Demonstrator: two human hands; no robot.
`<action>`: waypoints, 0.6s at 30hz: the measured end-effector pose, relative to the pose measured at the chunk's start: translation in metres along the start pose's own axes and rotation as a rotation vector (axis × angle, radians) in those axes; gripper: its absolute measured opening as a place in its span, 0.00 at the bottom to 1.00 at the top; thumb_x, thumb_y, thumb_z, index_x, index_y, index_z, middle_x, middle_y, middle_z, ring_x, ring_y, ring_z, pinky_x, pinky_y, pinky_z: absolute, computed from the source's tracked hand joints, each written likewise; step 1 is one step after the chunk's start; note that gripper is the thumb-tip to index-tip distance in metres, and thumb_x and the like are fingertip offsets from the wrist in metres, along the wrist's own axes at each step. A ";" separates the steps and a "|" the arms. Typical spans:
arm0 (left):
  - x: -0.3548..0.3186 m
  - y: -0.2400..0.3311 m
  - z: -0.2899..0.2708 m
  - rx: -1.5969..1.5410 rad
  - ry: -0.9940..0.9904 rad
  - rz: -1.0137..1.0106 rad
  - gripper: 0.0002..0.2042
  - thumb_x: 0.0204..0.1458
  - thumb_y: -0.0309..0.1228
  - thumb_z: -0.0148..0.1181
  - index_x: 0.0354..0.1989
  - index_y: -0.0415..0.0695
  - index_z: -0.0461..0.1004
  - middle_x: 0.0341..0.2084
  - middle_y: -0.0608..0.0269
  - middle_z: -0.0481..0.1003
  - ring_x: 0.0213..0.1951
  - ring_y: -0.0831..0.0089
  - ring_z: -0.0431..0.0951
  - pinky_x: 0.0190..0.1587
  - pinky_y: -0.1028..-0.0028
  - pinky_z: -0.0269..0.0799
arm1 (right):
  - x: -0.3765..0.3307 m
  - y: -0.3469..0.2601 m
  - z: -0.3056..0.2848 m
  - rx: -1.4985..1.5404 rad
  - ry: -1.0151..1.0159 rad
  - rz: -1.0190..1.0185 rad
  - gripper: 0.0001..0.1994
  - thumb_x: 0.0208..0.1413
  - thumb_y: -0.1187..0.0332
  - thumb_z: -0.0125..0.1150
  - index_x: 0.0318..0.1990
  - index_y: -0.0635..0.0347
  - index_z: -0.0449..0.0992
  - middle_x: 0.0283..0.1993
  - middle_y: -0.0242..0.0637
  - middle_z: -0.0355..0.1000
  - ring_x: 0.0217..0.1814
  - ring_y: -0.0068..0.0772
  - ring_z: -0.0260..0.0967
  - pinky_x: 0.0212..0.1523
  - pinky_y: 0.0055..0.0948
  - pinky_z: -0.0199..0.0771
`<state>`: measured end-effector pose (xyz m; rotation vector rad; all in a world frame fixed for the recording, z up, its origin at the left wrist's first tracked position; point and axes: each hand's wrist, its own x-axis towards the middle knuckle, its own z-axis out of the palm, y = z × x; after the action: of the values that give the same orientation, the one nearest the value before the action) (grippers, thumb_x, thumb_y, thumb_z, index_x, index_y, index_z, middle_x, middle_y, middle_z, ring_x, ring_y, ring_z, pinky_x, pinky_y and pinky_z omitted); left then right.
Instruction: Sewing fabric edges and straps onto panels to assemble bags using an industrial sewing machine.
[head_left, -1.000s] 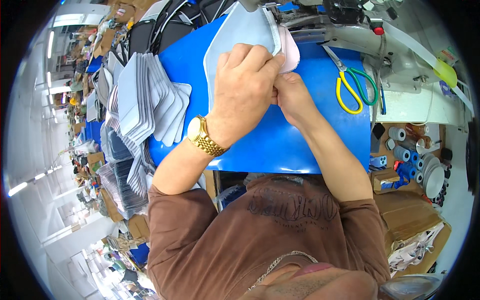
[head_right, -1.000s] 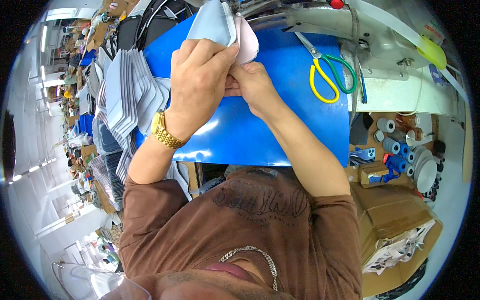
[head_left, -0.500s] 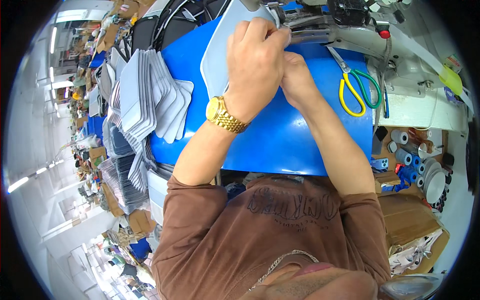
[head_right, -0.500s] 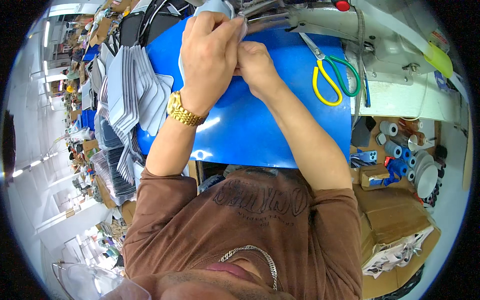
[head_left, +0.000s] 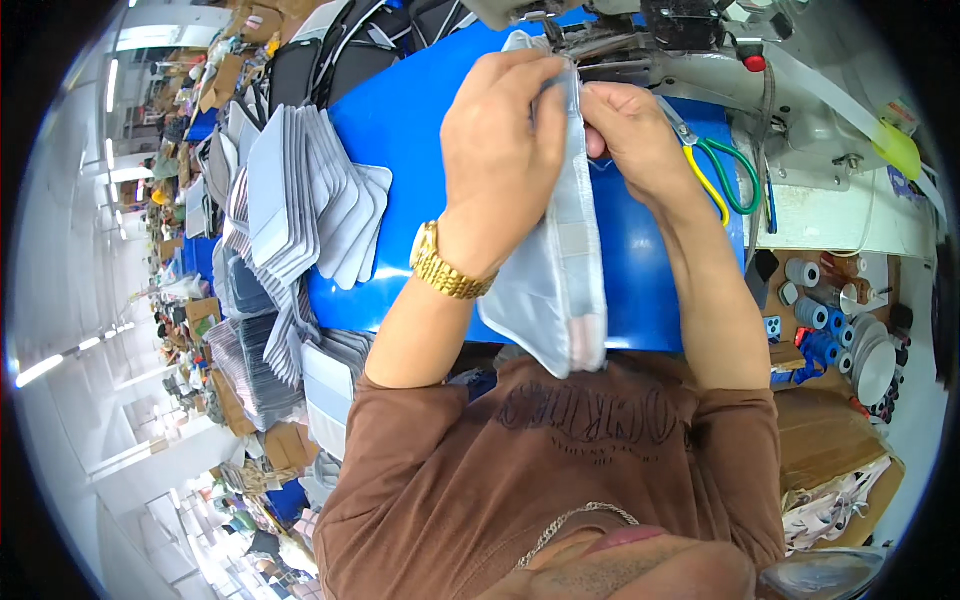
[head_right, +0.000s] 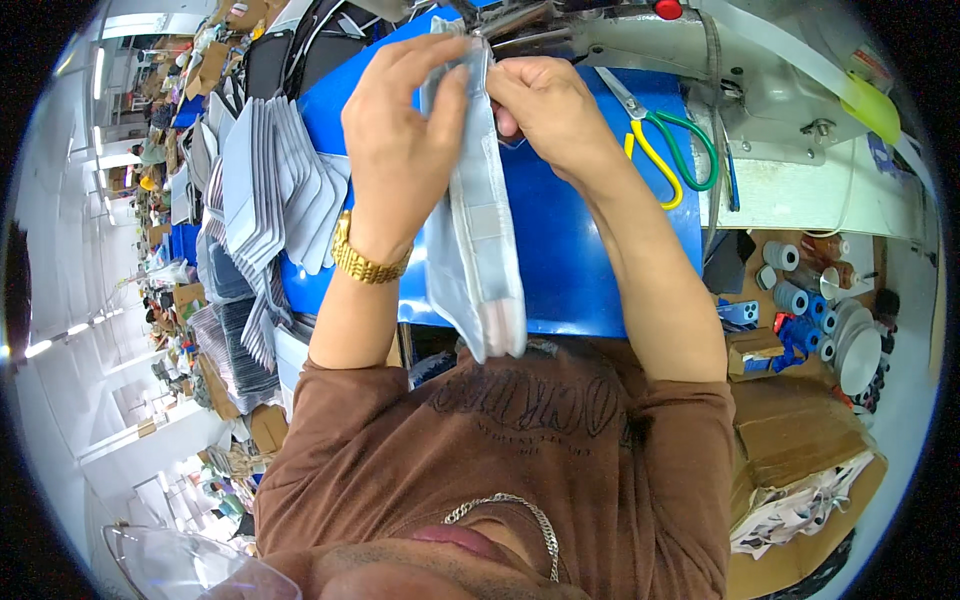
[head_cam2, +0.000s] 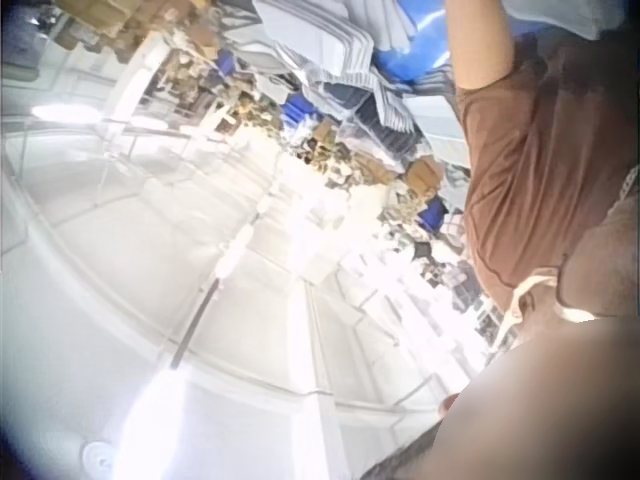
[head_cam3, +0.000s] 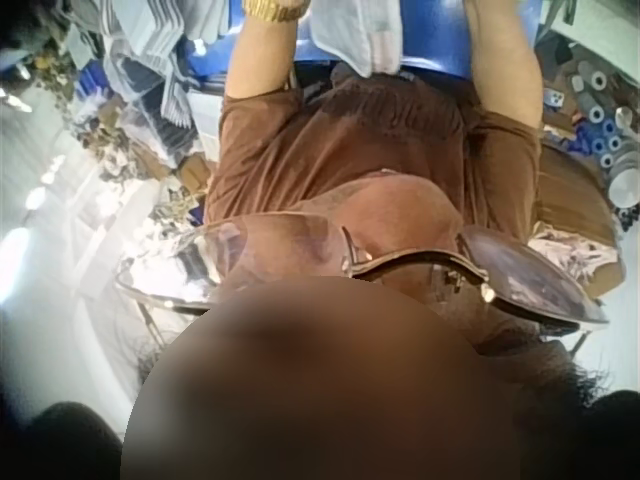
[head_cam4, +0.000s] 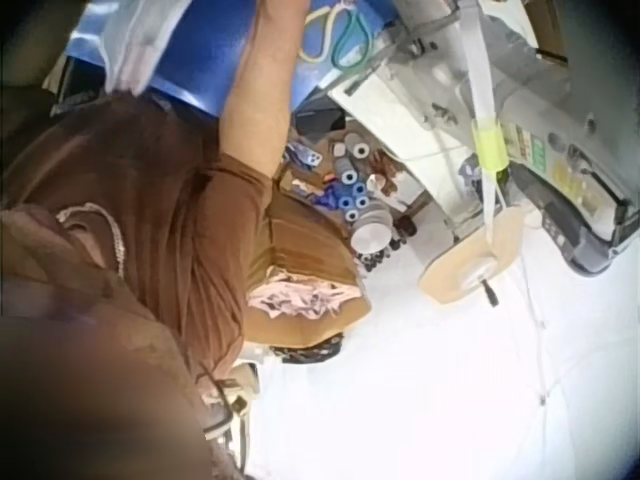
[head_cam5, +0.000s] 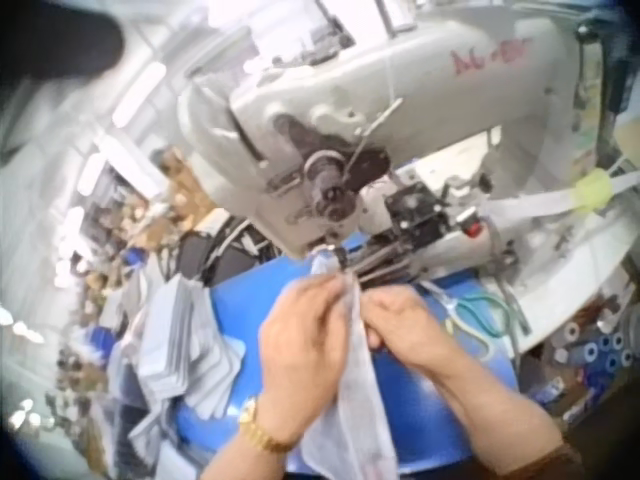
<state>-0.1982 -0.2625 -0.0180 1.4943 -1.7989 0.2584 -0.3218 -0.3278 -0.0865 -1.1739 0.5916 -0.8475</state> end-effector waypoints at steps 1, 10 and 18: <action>-0.002 0.000 -0.003 -0.058 -0.011 -0.062 0.08 0.50 0.24 0.60 0.37 0.37 0.80 0.40 0.53 0.77 0.40 0.57 0.77 0.43 0.66 0.74 | -0.001 -0.003 -0.001 0.010 -0.029 -0.005 0.17 0.62 0.62 0.54 0.22 0.61 0.73 0.18 0.28 0.67 0.21 0.18 0.61 0.24 0.21 0.62; -0.007 -0.019 0.014 -0.150 0.032 -0.164 0.08 0.50 0.26 0.64 0.39 0.41 0.82 0.48 0.52 0.74 0.44 0.65 0.79 0.42 0.72 0.77 | -0.001 -0.022 -0.004 -0.550 0.143 -0.163 0.14 0.55 0.64 0.56 0.22 0.65 0.68 0.16 0.34 0.65 0.20 0.20 0.66 0.23 0.27 0.65; -0.012 -0.031 0.028 -0.298 0.090 -0.251 0.09 0.53 0.28 0.63 0.41 0.43 0.83 0.51 0.51 0.72 0.46 0.66 0.79 0.46 0.72 0.79 | -0.040 -0.053 -0.045 -0.236 0.285 -0.219 0.17 0.60 0.54 0.62 0.29 0.60 0.77 0.21 0.26 0.69 0.24 0.15 0.69 0.28 0.17 0.71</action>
<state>-0.1821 -0.2787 -0.0548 1.4491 -1.4865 -0.0643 -0.3936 -0.3275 -0.0508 -1.3594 0.8233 -1.1679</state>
